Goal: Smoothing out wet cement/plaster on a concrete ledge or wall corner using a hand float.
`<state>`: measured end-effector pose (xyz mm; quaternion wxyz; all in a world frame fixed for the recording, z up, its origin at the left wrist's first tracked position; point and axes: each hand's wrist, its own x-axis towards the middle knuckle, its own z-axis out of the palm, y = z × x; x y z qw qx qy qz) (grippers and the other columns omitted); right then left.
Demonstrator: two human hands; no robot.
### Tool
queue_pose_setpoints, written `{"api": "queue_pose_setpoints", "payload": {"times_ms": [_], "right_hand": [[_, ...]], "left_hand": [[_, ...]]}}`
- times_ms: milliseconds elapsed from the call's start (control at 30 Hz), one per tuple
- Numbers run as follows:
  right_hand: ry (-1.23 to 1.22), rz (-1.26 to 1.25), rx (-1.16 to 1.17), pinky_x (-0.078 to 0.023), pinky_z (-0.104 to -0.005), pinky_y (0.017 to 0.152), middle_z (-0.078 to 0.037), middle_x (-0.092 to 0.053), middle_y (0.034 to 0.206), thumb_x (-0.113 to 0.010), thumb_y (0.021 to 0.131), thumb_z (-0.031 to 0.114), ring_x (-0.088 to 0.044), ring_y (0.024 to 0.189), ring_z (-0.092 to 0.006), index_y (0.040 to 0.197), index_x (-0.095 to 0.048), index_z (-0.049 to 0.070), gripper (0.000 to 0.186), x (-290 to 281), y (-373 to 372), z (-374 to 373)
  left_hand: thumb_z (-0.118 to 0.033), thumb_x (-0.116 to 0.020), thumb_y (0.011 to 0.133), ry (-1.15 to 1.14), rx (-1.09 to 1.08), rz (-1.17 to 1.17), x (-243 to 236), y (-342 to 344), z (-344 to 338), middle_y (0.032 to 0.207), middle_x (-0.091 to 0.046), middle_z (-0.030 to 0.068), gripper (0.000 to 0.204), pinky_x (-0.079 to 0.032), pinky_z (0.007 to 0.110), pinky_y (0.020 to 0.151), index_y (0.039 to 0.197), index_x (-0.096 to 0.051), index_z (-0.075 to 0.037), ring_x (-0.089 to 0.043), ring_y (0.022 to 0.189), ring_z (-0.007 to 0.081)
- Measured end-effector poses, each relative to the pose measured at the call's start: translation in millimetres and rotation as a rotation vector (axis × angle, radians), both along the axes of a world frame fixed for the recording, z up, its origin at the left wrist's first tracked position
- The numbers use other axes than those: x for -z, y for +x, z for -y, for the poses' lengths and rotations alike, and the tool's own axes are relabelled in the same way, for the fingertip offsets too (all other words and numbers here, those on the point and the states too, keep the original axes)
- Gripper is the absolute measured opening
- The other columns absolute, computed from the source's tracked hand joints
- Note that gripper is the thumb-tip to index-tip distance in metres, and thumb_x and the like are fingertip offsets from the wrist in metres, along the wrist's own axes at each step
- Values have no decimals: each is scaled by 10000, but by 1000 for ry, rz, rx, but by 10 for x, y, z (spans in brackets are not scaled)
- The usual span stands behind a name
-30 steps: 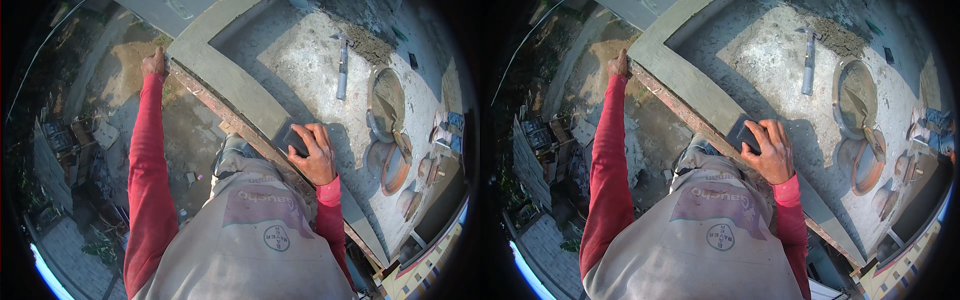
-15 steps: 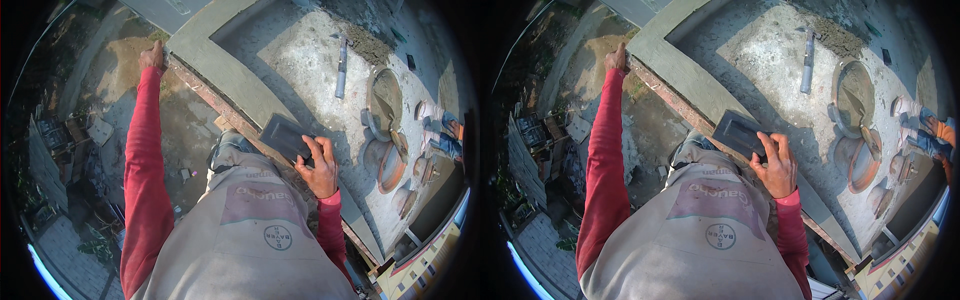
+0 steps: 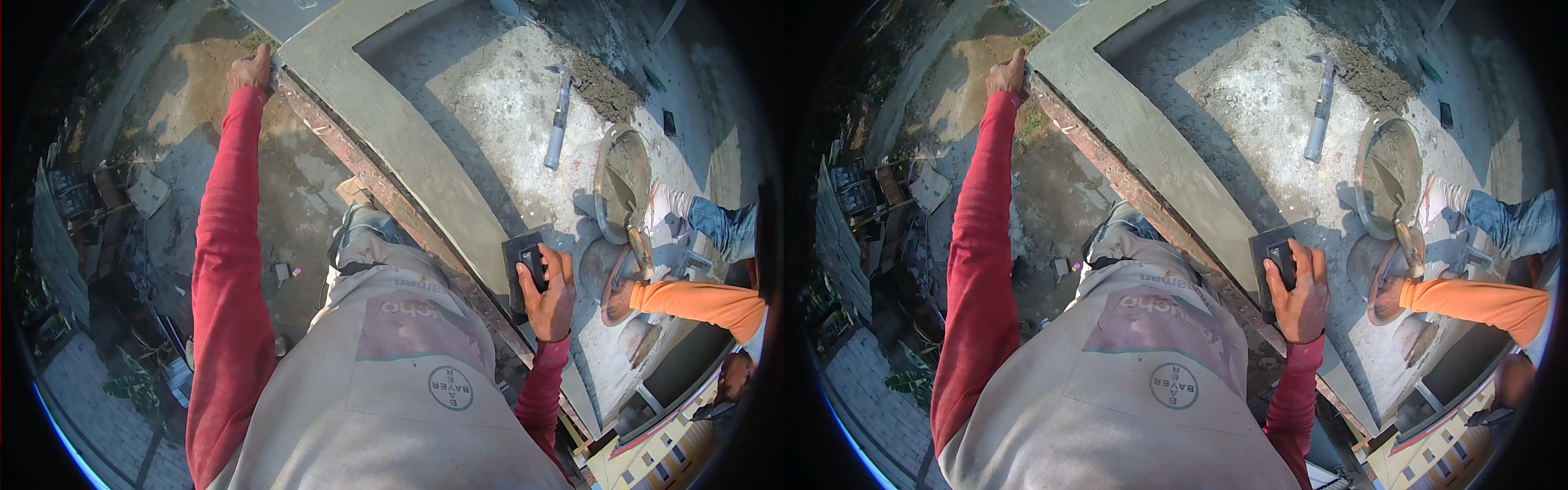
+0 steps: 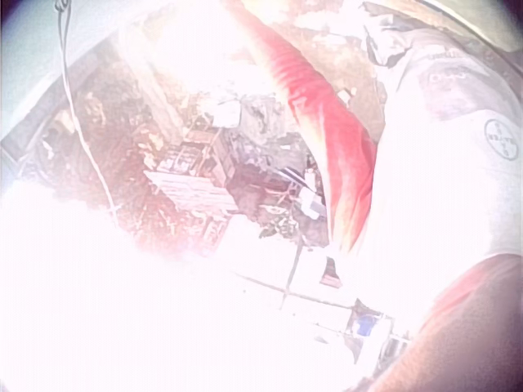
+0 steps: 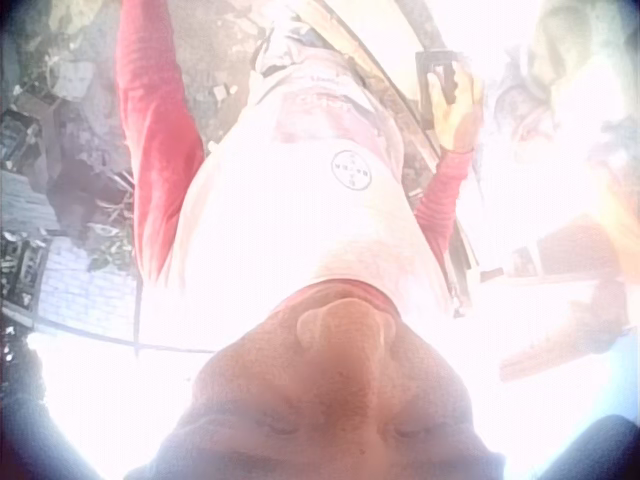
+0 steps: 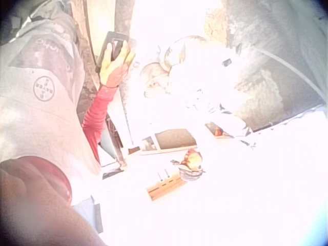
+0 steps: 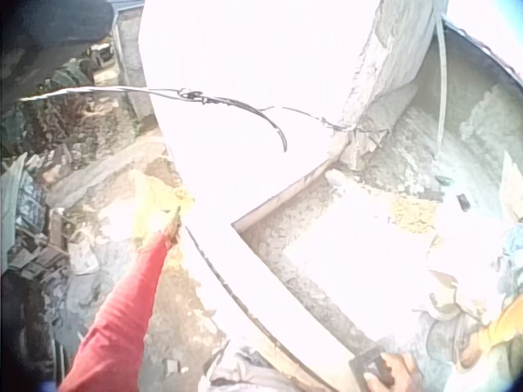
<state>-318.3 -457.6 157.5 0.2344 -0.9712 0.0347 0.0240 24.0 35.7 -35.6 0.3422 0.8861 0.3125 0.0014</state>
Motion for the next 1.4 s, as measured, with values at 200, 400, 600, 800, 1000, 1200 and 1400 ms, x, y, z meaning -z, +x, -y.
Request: {"api": "queue_pose_setpoints", "payload": {"times_ms": [200, 400, 600, 800, 1000, 1200, 1400], "right_hand": [[170, 273, -161, -551, -407, 851, -135, -628, 1173, -864, 914, 174, -654, 986, -292, 1353, -660, 58, 498, 474, 993, -946], [-8, 134, 29, -531, -397, 839, -130, -635, 1142, -852, 929, 180, -635, 961, -272, 1327, -655, 44, 464, 355, 466, -531], [57, 167, 46, -528, -440, 901, -143, -639, 1216, -836, 942, 145, -635, 1051, -309, 1355, -648, 57, 462, 96, 590, -393], [11, 366, -637, -485, -453, 998, -110, -626, 1260, -803, 937, 166, -583, 1175, -326, 1377, -658, 92, 468, 227, 1916, -1161], [-42, 233, -818, -485, -471, 1047, -99, -608, 1304, -771, 928, 166, -577, 1208, -359, 1387, -667, 126, 472, 426, 1680, -888], [-39, -38, -713, -524, -467, 1005, -102, -618, 1299, -824, 872, 77, -605, 1174, -338, 1400, -679, 108, 548, -29, 612, 137], [-67, 42, -753, -523, -458, 987, -88, -590, 1301, -780, 932, 125, -595, 1152, -313, 1406, -664, 122, 488, 23, 1307, -436]], "left_hand": [[-664, -587, 873, 28, -1, 4, 47, 23, -73, 1274, -705, 371, 769, -511, 490, 1093, 1218, -805, -12, -680, 1254, 484], [-655, -608, 875, 19, 19, 36, 89, 31, -57, 1253, -715, 366, 753, -509, 487, 1100, 1202, -809, -7, -680, 1256, 484], [-657, -598, 864, 4, 1, 19, -1, 0, 27, 1268, -709, 368, 777, -515, 487, 1082, 1193, -802, 18, -688, 1242, 480], [-636, -583, 863, -13, -11, -1, -57, -25, 29, 1292, -692, 382, 791, -516, 497, 1077, 1190, -787, 54, -683, 1252, 480], [-744, -567, 879, -62, 1, 57, 97, -8, -35, 1214, -729, 361, 826, -511, 487, 1073, 1160, -816, -9, -696, 1229, 469], [-730, -575, 899, -91, 0, 80, 180, 17, 15, 1126, -705, 314, 771, -494, 472, 980, 1105, -794, -21, -665, 1117, 426], [-716, -583, 919, -114, 4, 94, 159, 16, 4, 1038, -681, 266, 722, -477, 457, 887, 1050, -772, -32, -634, 1005, 383]]}}
